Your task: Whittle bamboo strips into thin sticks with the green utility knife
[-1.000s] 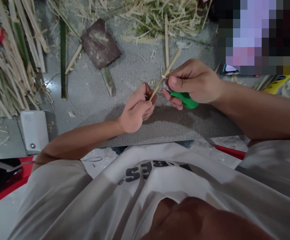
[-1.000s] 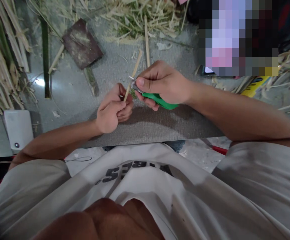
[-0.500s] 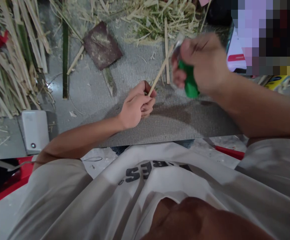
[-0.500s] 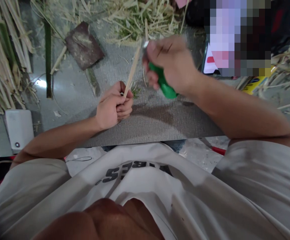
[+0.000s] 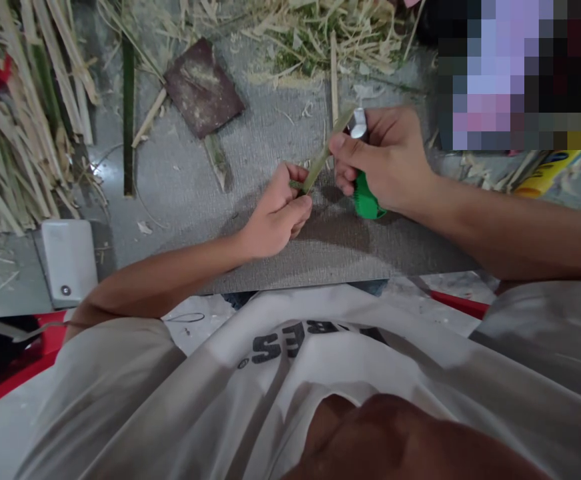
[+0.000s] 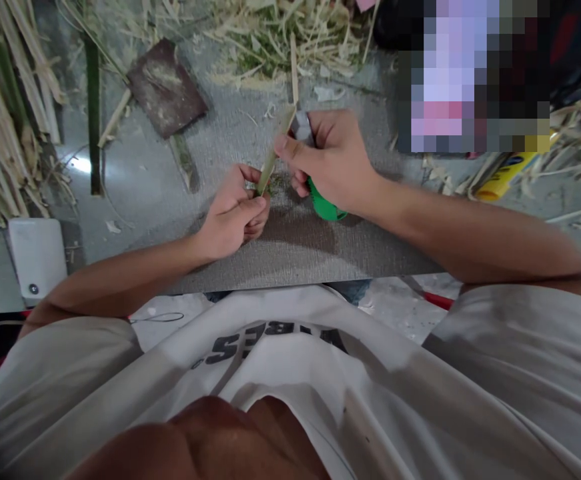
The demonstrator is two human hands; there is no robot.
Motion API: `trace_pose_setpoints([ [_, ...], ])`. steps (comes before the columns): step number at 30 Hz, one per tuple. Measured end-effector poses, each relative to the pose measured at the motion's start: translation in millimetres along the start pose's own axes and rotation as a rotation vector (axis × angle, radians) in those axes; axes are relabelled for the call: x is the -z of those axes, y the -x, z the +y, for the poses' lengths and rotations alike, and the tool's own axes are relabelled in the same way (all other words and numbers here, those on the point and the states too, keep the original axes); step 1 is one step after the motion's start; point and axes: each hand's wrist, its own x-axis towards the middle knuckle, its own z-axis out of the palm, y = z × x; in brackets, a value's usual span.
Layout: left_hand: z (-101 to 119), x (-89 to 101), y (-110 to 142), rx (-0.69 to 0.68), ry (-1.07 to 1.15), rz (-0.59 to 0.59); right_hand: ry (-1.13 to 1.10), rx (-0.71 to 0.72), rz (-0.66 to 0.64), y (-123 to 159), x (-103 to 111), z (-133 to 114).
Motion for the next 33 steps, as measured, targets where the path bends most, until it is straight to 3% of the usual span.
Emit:
trace_pose_setpoints([
  [6, -2, 1.9, 1, 0.011, -0.004, -0.053, -0.040, 0.148, -0.090, 0, 11, 3],
  [11, 1, 5.0, -2, 0.055, 0.089, -0.060, -0.067, 0.168, -0.008, 5, 11, 8],
  [14, 5, 5.6, -3, -0.001, 0.101, -0.039, -0.102, 0.062, -0.138, 12, 10, 8],
  [18, 6, 8.5, -7, -0.013, 0.068, -0.069, -0.046, -0.242, -0.536, 17, 12, 6],
  [20, 4, 10.6, -8, 0.020, 0.055, -0.098, -0.021, -0.334, -0.670, 17, 14, 6],
  [23, -1, 13.2, -8, -0.026, -0.004, -0.179, -0.043, -0.370, -0.738, 14, 16, 9],
  [26, -3, 14.1, -7, -0.171, -0.176, -0.212, -0.061, -0.341, -0.777, 14, 16, 13],
  [29, -3, 13.8, -6, -0.276, -0.380, -0.102, -0.040, -0.287, -0.787, 15, 16, 17],
  [33, -1, 13.1, -3, -0.244, -0.428, -0.016, -0.012, -0.276, -0.748, 18, 13, 18],
])
